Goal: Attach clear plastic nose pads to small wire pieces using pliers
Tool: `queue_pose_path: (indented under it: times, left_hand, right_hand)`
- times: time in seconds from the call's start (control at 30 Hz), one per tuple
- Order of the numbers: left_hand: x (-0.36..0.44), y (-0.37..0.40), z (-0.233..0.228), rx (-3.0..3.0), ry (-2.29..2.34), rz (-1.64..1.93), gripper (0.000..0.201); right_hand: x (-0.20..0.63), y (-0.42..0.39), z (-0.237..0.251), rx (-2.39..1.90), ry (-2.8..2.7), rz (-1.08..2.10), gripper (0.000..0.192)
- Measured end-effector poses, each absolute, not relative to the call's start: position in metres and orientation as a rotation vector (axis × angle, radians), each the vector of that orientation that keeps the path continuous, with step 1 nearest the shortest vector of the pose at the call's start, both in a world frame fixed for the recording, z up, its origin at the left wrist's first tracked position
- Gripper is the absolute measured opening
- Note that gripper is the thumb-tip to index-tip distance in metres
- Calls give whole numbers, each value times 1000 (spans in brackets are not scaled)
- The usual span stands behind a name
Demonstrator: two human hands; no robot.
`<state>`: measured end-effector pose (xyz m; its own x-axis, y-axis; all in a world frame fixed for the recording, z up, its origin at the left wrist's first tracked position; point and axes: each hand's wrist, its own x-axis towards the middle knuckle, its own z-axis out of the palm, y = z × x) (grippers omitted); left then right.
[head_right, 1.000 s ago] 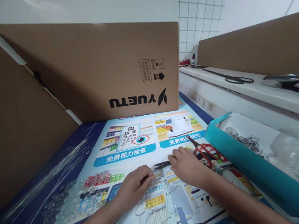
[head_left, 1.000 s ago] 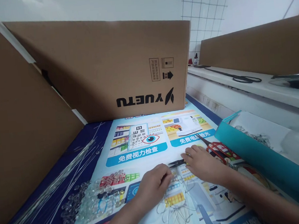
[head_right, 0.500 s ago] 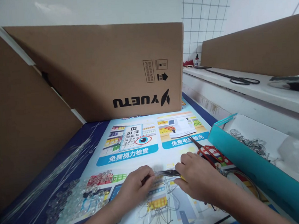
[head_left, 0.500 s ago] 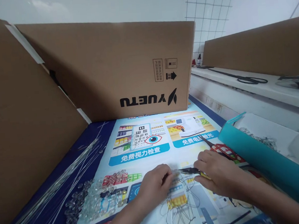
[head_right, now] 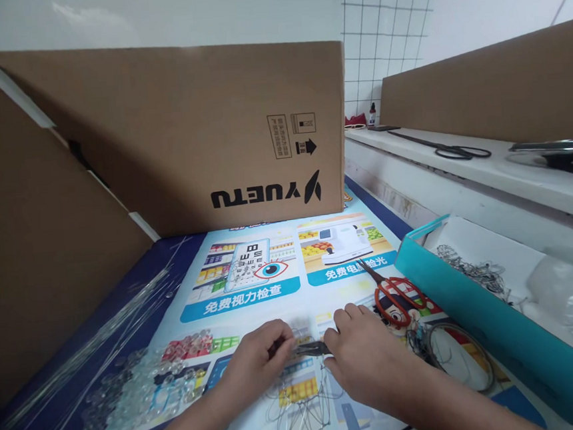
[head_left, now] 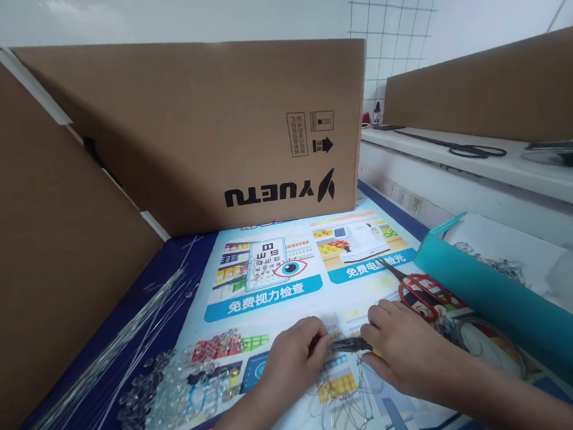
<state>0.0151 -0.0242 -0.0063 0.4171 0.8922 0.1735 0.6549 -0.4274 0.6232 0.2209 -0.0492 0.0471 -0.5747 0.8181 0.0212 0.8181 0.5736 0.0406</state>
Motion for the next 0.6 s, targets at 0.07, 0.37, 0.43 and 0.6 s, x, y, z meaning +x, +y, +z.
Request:
queue_pose_path:
  times: [0.07, 0.37, 0.43, 0.6]
  left_hand:
    - [15, -24, -6, 2216, 1307, 674, 15]
    - [15, -24, -9, 2224, 1310, 673, 15]
    - [16, -24, -10, 2223, 1313, 663, 14]
    - [17, -25, -11, 2213, 1310, 657, 15]
  right_hand:
    - [220, -49, 45, -1436, -2797, -85, 20]
    - [219, -50, 37, -1407, -2811, -163, 17]
    - [218, -50, 35, -1396, -2812, -180, 17]
    - [217, -53, 30, -1421, -2773, -242, 14]
